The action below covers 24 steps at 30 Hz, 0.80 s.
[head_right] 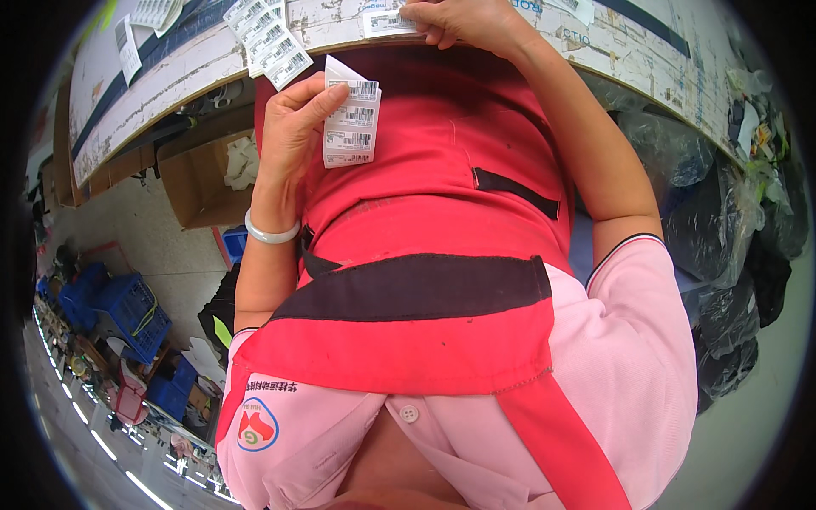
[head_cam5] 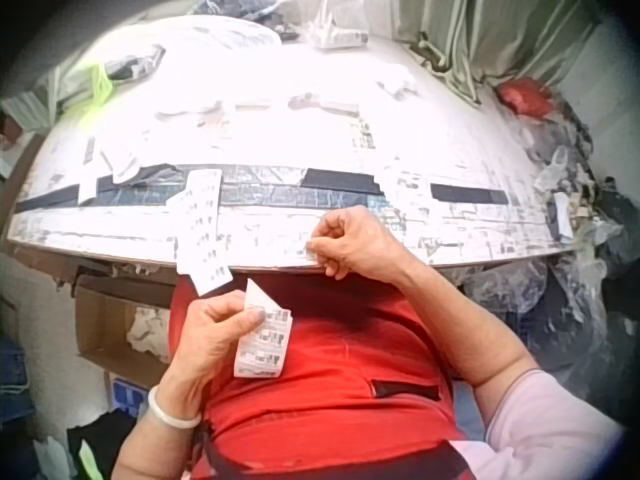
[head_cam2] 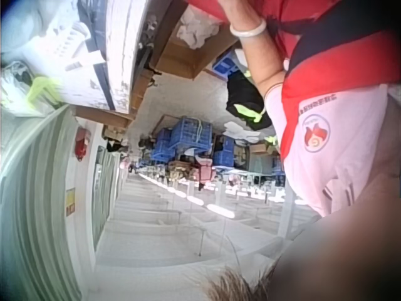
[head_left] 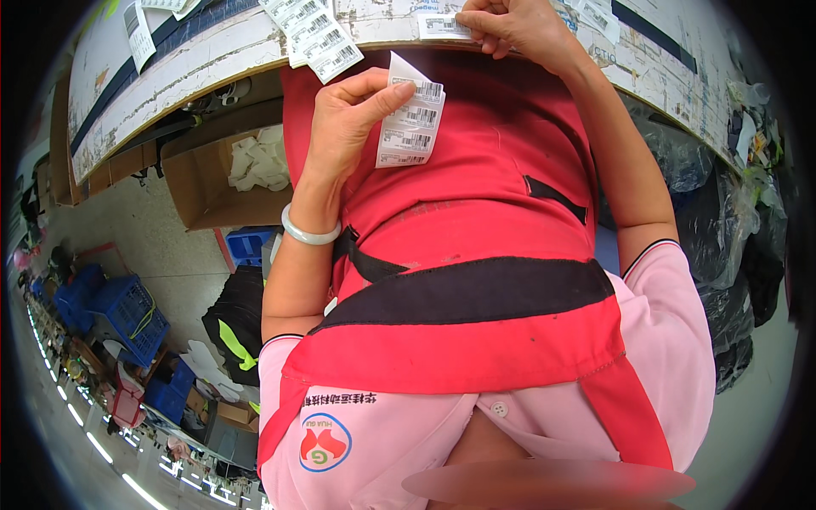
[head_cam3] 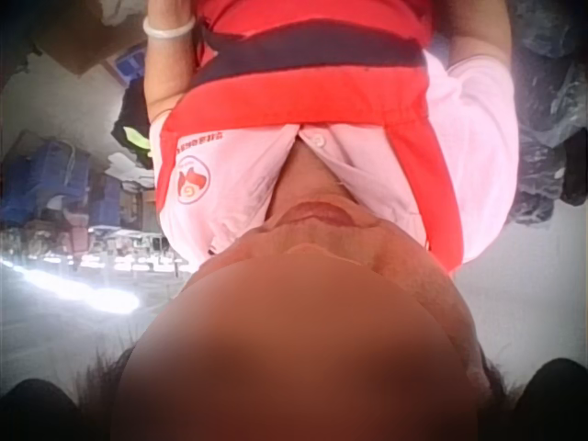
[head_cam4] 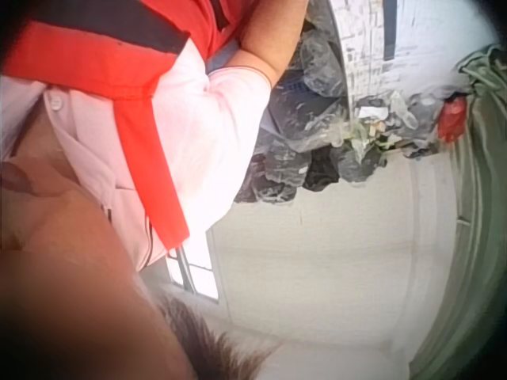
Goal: The recorder is separating and preparing small adhesive labels from a roll or sheet at a workbench.
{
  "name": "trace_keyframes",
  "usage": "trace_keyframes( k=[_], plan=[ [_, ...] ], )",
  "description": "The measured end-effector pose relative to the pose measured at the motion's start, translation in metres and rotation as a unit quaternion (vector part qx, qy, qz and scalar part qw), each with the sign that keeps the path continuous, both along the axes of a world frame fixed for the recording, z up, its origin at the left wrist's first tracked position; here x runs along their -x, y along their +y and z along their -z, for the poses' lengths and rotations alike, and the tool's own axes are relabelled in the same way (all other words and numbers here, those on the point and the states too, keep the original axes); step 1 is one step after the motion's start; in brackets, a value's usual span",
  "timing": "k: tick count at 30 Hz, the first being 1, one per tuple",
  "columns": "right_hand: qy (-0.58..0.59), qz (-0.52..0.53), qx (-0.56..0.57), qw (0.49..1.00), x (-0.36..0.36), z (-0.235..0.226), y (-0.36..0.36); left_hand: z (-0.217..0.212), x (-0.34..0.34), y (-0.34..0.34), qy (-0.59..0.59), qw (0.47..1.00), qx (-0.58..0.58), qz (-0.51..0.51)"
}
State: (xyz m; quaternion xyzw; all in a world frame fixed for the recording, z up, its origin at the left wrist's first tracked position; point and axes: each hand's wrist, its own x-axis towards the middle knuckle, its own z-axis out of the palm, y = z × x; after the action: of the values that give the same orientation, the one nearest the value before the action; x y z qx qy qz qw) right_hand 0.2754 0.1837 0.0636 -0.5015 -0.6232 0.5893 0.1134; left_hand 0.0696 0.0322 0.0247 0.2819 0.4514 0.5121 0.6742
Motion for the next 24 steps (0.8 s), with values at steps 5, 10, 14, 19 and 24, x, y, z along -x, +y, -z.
trace_keyframes(
  k=[5,10,14,19,24],
  plan=[
    [-0.002,-0.001,-0.009,1.0,0.002,0.001,-0.001,0.002,0.0,0.0,0.004,1.0,-0.008,0.003],
    [-0.019,-0.002,-0.044,0.999,0.002,0.001,-0.004,0.0,-0.003,0.001,0.007,1.0,0.001,0.001],
    [0.036,0.012,-0.033,0.999,-0.011,0.002,-0.008,-0.001,-0.005,0.002,0.013,1.0,0.003,0.004],
    [0.098,0.099,-0.085,0.987,-0.056,0.001,0.002,-0.002,0.0,-0.006,0.021,0.999,0.026,-0.038],
    [-0.19,0.219,-0.273,0.917,-0.146,0.02,0.047,-0.005,-0.003,0.001,-0.003,1.0,0.012,-0.024]
  ],
)
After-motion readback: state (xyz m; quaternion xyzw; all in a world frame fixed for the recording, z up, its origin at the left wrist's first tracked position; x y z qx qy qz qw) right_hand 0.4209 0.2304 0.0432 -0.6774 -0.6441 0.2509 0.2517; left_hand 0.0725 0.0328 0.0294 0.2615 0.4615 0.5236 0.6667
